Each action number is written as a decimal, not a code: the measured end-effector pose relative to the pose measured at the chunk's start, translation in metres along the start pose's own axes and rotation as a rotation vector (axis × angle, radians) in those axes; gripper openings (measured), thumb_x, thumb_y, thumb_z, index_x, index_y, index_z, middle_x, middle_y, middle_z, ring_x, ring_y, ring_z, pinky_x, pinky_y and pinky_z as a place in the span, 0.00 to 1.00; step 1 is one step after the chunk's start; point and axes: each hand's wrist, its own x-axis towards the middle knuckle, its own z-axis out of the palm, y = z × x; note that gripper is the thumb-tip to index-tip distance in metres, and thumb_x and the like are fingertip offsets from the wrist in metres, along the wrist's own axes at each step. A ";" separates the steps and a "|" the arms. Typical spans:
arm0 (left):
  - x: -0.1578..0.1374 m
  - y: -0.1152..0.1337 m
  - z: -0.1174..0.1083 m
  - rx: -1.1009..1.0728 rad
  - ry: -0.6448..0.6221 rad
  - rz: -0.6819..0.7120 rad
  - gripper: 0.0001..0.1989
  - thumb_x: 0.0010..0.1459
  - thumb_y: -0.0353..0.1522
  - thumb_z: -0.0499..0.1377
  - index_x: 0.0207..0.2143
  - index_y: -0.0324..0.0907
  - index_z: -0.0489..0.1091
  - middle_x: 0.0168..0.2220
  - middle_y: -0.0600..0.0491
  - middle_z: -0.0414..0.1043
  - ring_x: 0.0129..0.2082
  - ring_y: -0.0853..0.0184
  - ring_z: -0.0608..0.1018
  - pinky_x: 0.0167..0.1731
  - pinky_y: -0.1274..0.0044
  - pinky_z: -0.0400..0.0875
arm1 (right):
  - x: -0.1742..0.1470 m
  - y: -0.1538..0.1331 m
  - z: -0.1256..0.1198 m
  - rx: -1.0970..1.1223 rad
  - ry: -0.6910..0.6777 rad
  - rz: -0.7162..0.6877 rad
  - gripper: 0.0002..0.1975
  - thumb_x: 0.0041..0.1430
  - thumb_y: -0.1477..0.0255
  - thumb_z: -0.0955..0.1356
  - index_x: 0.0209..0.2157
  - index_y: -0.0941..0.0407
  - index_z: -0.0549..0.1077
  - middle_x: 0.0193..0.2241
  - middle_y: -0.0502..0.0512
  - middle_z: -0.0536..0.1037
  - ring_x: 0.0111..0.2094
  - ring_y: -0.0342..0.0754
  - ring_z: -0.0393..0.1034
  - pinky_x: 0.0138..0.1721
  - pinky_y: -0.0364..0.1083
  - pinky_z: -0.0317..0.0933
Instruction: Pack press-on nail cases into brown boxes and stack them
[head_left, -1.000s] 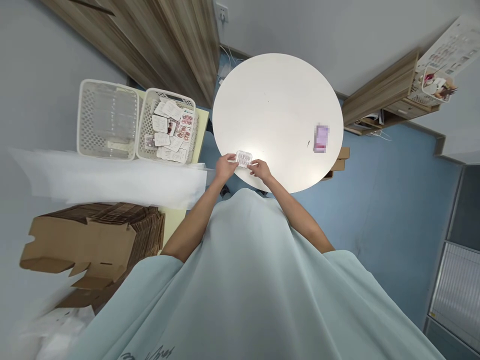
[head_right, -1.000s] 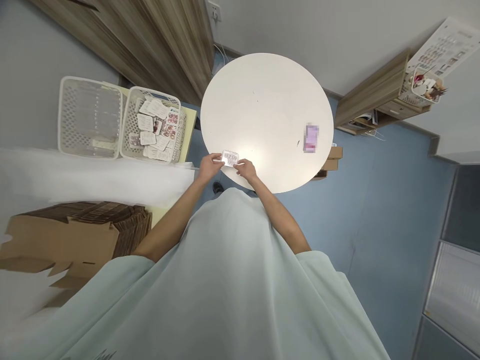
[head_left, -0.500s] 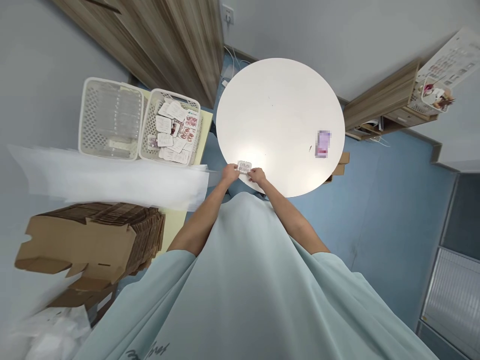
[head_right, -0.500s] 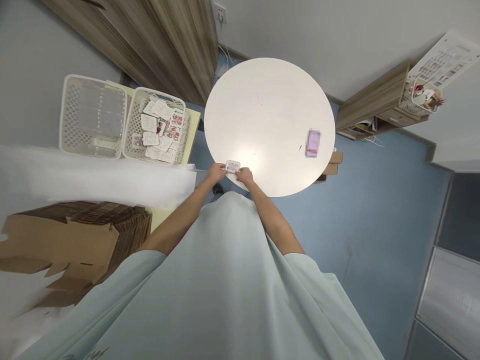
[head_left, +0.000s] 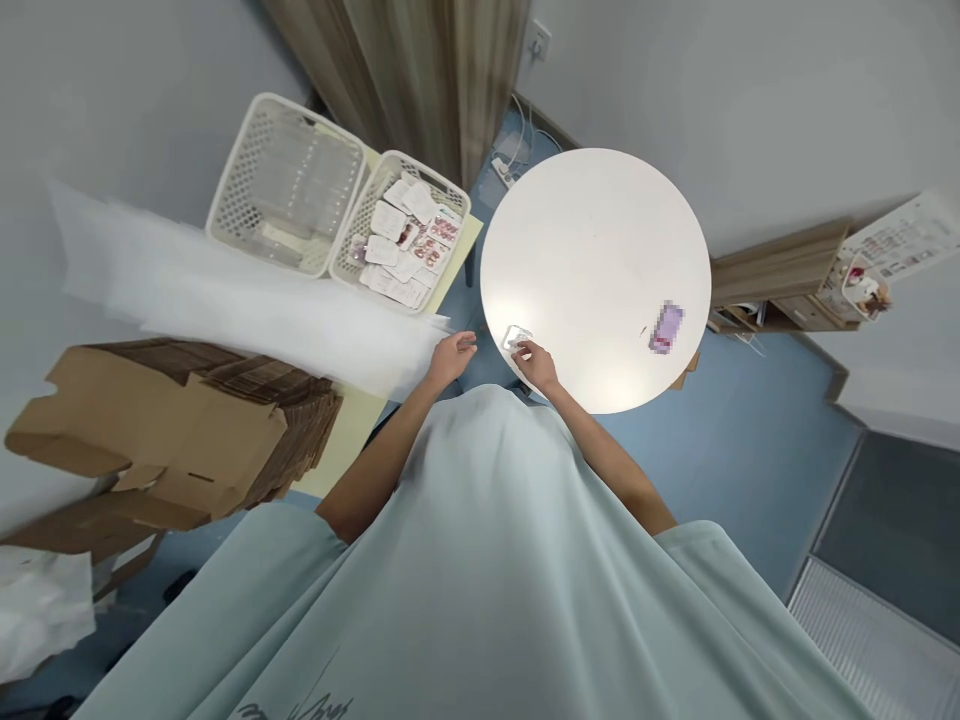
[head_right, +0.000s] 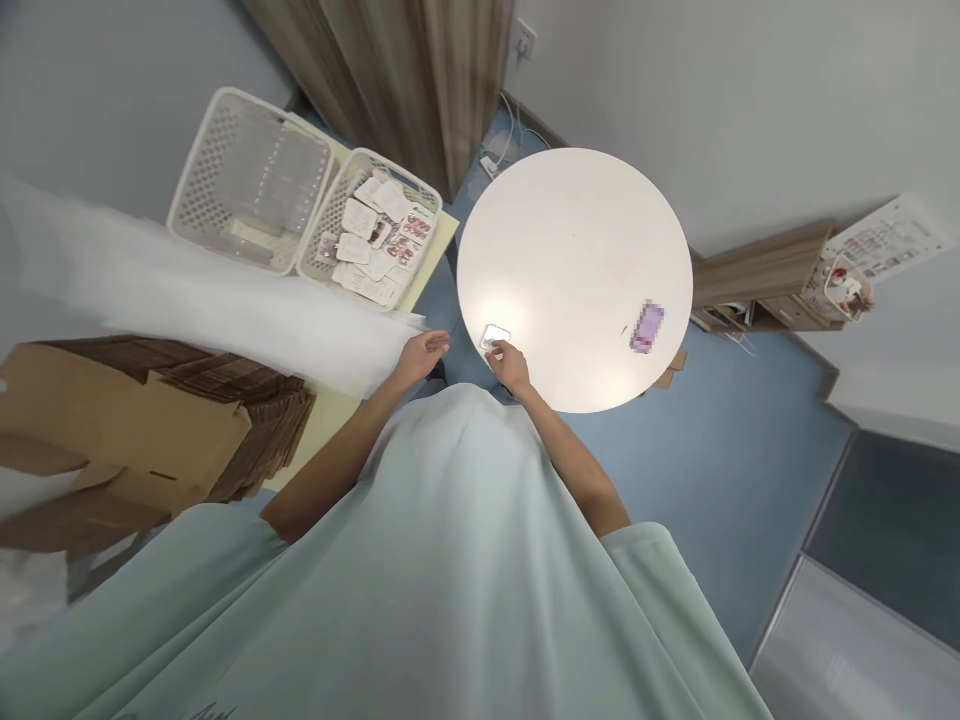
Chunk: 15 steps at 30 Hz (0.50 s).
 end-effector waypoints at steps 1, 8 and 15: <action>-0.007 -0.005 -0.011 -0.024 0.032 0.001 0.18 0.63 0.30 0.63 0.55 0.42 0.81 0.60 0.43 0.84 0.58 0.54 0.86 0.65 0.61 0.78 | -0.003 -0.010 0.001 -0.031 -0.003 -0.048 0.17 0.73 0.67 0.70 0.60 0.52 0.79 0.53 0.56 0.87 0.44 0.52 0.85 0.56 0.51 0.75; -0.048 -0.038 -0.083 -0.161 0.307 -0.055 0.17 0.64 0.31 0.61 0.53 0.43 0.80 0.61 0.43 0.83 0.56 0.54 0.86 0.61 0.60 0.81 | -0.001 -0.112 0.048 -0.271 -0.120 -0.397 0.19 0.77 0.66 0.65 0.62 0.53 0.79 0.54 0.58 0.86 0.43 0.53 0.82 0.54 0.52 0.75; -0.083 -0.066 -0.132 -0.286 0.475 -0.042 0.17 0.64 0.33 0.62 0.54 0.44 0.79 0.61 0.43 0.83 0.55 0.54 0.86 0.62 0.59 0.80 | 0.020 -0.218 0.141 -0.591 -0.273 -0.578 0.20 0.80 0.67 0.63 0.66 0.55 0.75 0.63 0.64 0.79 0.55 0.60 0.80 0.57 0.55 0.74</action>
